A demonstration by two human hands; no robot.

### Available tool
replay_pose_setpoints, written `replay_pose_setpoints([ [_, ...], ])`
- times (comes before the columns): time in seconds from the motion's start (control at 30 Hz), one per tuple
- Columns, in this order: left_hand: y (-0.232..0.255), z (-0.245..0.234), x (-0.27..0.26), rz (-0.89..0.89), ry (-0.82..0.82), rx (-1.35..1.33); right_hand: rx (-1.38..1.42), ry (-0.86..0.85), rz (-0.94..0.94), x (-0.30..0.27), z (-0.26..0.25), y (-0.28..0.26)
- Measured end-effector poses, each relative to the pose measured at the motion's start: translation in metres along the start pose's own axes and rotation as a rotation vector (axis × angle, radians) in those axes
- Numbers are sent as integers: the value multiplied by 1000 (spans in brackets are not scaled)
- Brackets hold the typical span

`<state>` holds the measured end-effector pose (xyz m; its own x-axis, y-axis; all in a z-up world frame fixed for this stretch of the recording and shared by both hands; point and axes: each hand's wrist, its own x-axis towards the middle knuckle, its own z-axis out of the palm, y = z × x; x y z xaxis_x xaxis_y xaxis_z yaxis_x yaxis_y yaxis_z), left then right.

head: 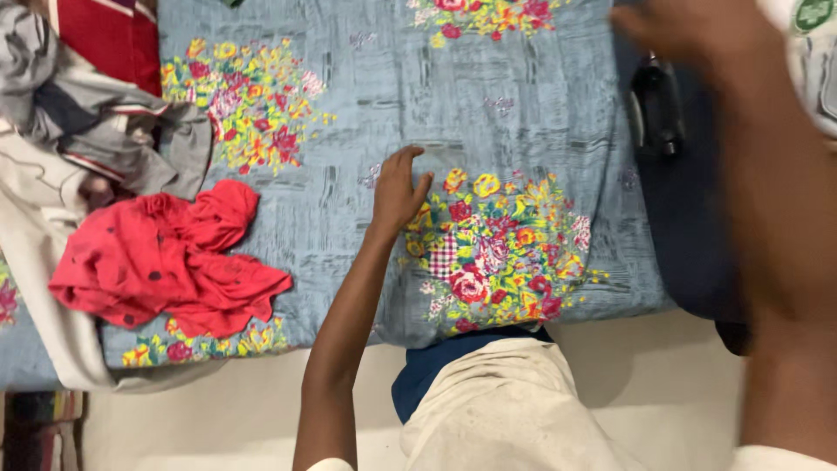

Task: The person folds a pair of blue jeans and a pair of white jeans by hand on a bed before placing them into a suitcase.

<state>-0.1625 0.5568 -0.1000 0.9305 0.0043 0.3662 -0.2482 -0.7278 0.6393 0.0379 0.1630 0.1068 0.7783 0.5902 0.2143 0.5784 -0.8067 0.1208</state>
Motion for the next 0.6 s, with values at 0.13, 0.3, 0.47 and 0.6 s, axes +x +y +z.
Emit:
replay_pose_setpoints([
  [0.13,-24,4,-19,-42,58,110,410,206,-175,33,61,-116],
  [0.3,-52,-20,-66,-102,101,135,605,169,-31,-27,179,-268],
  [0.47,-97,-128,-111,-252,412,445,445,129,-56,-82,212,-297],
  [0.6,-125,-222,-148,-567,694,750,508,116,-50,-87,213,-296],
])
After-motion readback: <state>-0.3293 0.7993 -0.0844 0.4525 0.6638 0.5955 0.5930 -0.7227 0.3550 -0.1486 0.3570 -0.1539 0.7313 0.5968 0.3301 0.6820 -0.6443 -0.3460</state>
